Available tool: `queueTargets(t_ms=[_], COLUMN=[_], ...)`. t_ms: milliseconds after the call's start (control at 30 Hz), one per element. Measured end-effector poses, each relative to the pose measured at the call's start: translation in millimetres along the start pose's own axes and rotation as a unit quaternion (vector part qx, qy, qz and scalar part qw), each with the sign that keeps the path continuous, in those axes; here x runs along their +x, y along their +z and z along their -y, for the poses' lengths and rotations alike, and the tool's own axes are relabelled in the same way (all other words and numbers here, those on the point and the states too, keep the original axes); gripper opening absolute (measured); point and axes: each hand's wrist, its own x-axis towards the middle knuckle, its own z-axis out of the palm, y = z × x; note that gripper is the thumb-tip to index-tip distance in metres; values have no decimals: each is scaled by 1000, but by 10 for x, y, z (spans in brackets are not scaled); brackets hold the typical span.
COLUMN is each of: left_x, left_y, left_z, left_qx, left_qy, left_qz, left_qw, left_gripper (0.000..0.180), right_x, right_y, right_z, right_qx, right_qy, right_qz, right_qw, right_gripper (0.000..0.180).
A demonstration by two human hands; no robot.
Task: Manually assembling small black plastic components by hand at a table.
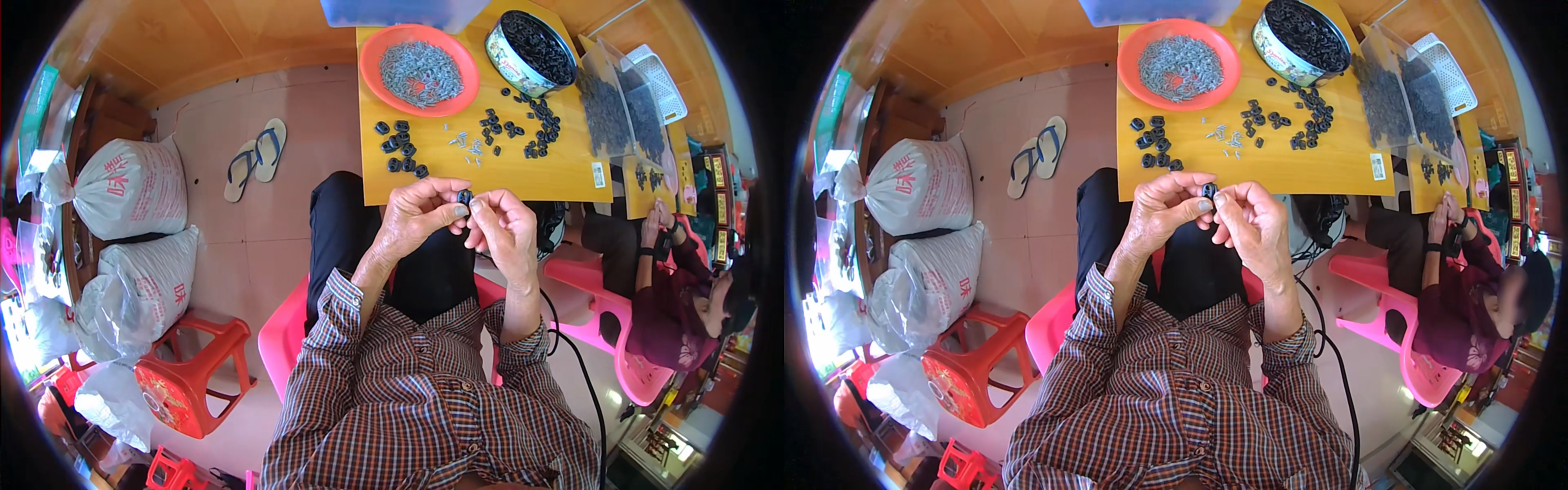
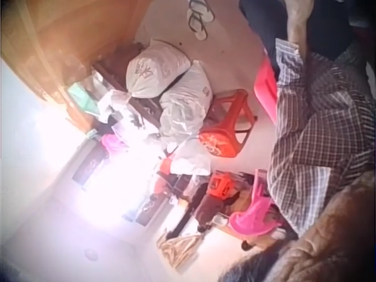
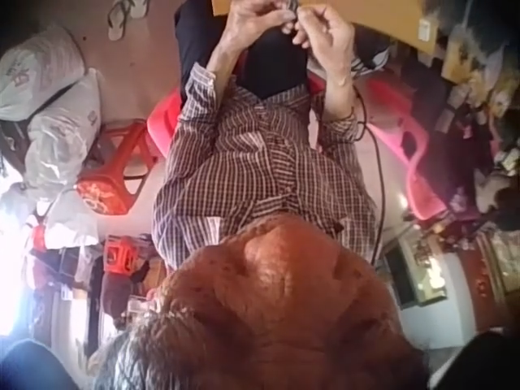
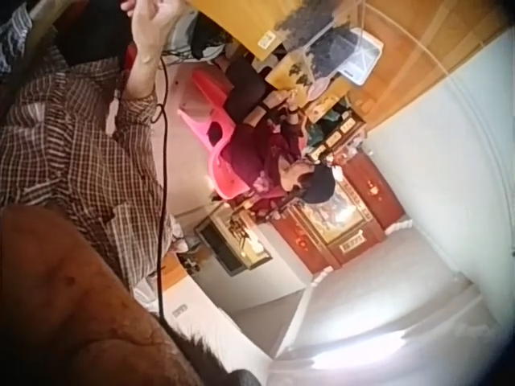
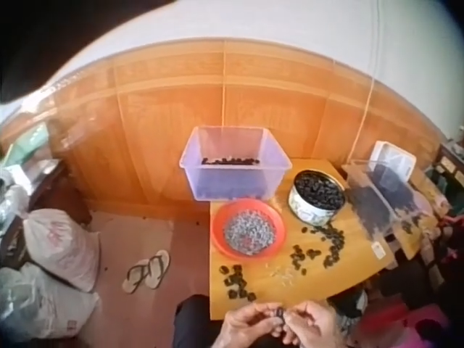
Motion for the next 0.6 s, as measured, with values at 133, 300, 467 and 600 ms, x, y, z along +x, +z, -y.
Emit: queueTargets(t_ms=[133,300,467,600], left_x=[-34,-84,-129,-167], left_y=[-9,3,-65,-17], left_z=[-22,-56,-87,-78], left_qx=[-10,19,76,45], left_qy=[6,6,19,41], left_qz=[9,-11,-10,-30], left_qw=[1000,1000,997,998], left_gripper=[31,29,26,25], right_x=[-10,-53,-47,-75], right_y=[49,170,207,292], right_z=[40,49,57,53], right_qx=[-18,-92,-106,-64], right_qy=[-7,-55,-45,-36], right_qz=[3,-34,-18,-36], right_qw=[1000,994,993,997], right_gripper=[18,15,14,15])
